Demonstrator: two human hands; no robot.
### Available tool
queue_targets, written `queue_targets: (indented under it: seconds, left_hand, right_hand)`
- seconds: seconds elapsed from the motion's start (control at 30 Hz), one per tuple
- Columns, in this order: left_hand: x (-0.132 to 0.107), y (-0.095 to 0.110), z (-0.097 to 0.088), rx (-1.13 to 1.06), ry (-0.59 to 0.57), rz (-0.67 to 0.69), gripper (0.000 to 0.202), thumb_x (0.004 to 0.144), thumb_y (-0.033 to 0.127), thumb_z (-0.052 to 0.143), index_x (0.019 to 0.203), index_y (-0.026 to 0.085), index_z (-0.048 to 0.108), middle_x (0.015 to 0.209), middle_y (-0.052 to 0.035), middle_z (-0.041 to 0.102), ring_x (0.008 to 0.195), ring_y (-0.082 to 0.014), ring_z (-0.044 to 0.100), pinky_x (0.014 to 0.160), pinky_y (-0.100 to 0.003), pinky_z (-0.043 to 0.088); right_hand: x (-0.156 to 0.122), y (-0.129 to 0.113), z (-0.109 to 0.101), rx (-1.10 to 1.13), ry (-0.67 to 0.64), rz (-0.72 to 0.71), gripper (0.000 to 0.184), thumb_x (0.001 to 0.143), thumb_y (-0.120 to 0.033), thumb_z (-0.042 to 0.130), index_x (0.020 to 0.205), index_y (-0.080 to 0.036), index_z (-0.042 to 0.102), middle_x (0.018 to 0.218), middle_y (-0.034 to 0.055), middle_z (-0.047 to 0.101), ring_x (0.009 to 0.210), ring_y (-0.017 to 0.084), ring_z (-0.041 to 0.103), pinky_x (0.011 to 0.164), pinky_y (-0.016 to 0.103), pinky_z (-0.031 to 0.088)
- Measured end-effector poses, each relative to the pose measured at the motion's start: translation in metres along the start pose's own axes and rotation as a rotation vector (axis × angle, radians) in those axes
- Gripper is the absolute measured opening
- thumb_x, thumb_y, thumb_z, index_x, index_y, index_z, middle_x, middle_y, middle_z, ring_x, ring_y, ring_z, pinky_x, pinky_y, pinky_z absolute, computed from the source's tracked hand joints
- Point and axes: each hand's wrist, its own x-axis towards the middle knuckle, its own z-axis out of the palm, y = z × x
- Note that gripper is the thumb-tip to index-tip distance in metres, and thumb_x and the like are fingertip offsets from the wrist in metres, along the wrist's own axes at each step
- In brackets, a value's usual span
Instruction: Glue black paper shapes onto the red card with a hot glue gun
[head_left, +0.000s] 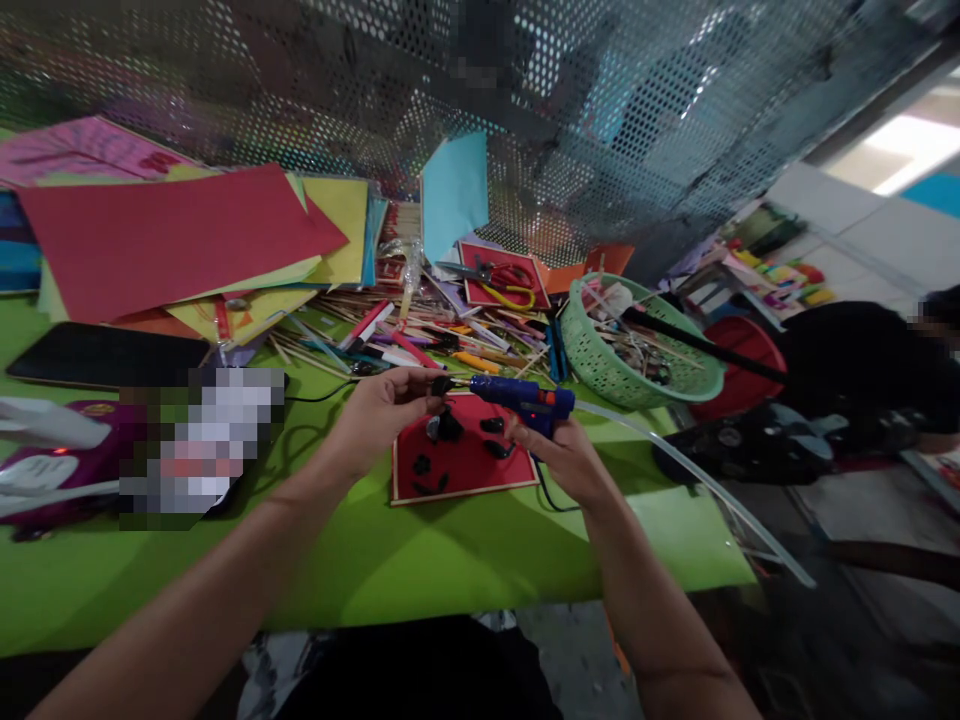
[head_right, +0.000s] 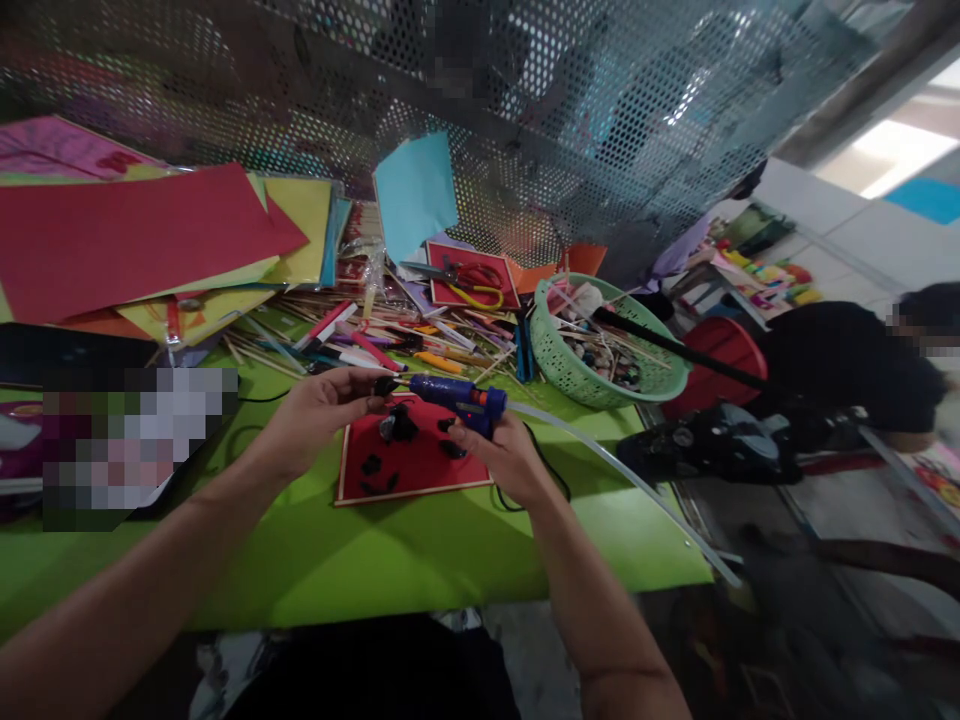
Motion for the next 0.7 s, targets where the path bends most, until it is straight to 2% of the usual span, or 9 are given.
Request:
queue_targets:
  seconds: [0.33,0.53,0.7]
  left_hand:
    - [0.0009,-0.0027,-0.0016,-0.013,0.019,0.011,0.038,0.064,0.028,0.086,0.099,0.018,0.075,0.094,-0.0050,0.078,0.082,-0.0157,0.071,0.078,-0.028,0.058]
    - [0.0009,-0.0015,-0.0003,-0.036,0.014,-0.001,0.039,0.061,0.026,0.087,0.098,0.018,0.076,0.091,-0.0040,0.077,0.079,-0.0139,0.070,0.075,-0.025,0.056]
    - [0.0015,-0.0025,-0.0004,-0.036,-0.008,0.009,0.040,0.061,0.025,0.088,0.098,0.018,0.076,0.089,-0.0040,0.077,0.079,-0.0140,0.070,0.074,-0.024,0.056]
  right_hand:
    - [0.0012,0.0029,-0.0035,-0.051,0.029,-0.023,0.037,0.075,-0.055,0.077,0.081,-0.019,0.068,0.077,0.0023,0.066,0.072,0.017,0.058,0.070,0.030,0.049]
    - [0.0001,0.0005,-0.0002,-0.003,0.024,-0.003,0.037,0.073,-0.054,0.079,0.082,-0.019,0.068,0.076,0.0013,0.065,0.070,0.016,0.057,0.069,0.030,0.050]
    - [-0.0002,0.0031,0.0035,0.036,-0.011,0.046,0.036,0.072,-0.052,0.080,0.087,-0.021,0.071,0.079,0.0013,0.068,0.073,0.017,0.061,0.077,0.034,0.054]
